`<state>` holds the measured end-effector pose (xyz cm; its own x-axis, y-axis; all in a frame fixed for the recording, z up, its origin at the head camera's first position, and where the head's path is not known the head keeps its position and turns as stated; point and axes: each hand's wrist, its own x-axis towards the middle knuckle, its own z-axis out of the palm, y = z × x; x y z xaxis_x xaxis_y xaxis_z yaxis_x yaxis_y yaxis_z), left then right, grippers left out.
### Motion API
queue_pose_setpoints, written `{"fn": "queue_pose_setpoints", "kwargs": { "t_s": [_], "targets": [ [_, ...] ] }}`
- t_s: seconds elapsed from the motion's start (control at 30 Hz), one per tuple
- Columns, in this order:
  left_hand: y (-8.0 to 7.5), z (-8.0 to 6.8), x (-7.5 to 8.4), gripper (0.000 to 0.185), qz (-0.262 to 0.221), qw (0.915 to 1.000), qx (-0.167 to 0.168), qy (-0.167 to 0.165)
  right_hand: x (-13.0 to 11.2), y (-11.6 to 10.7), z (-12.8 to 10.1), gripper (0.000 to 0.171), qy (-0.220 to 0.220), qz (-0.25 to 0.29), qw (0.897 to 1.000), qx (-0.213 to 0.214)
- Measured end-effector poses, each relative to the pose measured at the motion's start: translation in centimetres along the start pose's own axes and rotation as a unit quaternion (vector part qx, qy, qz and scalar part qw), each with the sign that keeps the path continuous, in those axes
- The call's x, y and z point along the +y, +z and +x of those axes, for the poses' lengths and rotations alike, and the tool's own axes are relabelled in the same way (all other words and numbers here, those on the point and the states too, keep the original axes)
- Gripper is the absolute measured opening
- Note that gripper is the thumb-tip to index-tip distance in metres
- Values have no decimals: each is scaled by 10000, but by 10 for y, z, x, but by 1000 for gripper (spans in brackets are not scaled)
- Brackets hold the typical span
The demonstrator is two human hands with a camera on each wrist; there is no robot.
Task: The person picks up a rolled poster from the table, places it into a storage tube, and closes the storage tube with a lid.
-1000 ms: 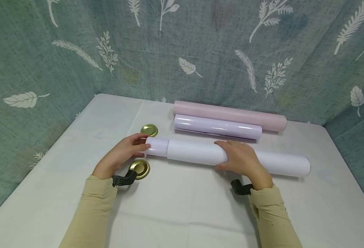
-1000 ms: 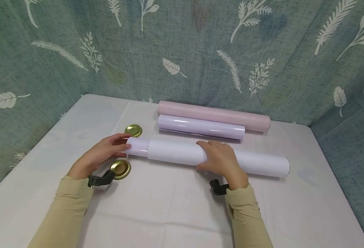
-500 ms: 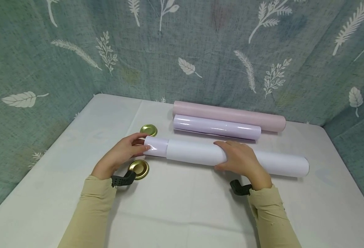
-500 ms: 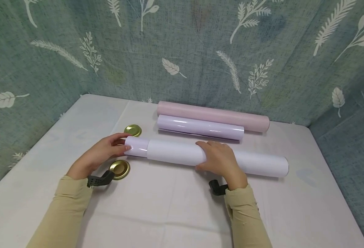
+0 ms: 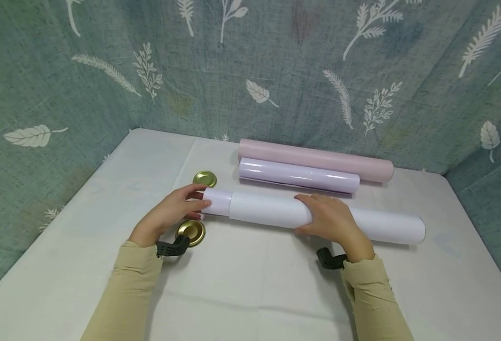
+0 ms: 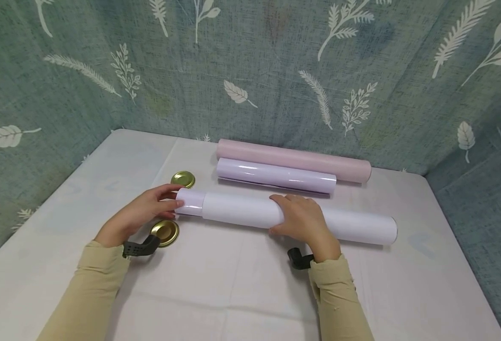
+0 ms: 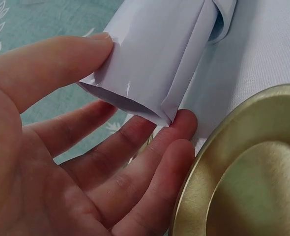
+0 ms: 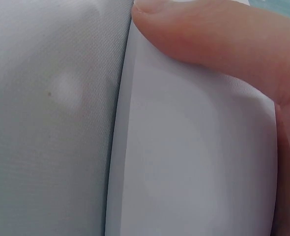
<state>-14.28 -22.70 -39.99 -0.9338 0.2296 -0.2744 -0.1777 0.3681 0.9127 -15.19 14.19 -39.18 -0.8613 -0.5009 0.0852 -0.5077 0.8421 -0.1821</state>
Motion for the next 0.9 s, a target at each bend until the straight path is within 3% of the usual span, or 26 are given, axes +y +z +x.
{"fn": "queue_pose_setpoints", "kwargs": {
  "t_s": [0.9],
  "targets": [
    [19, 4, 10, 57, 35, 9999, -97, 17, 0, -2, -1, 81, -46, 16, 10000, 41]
  ]
}}
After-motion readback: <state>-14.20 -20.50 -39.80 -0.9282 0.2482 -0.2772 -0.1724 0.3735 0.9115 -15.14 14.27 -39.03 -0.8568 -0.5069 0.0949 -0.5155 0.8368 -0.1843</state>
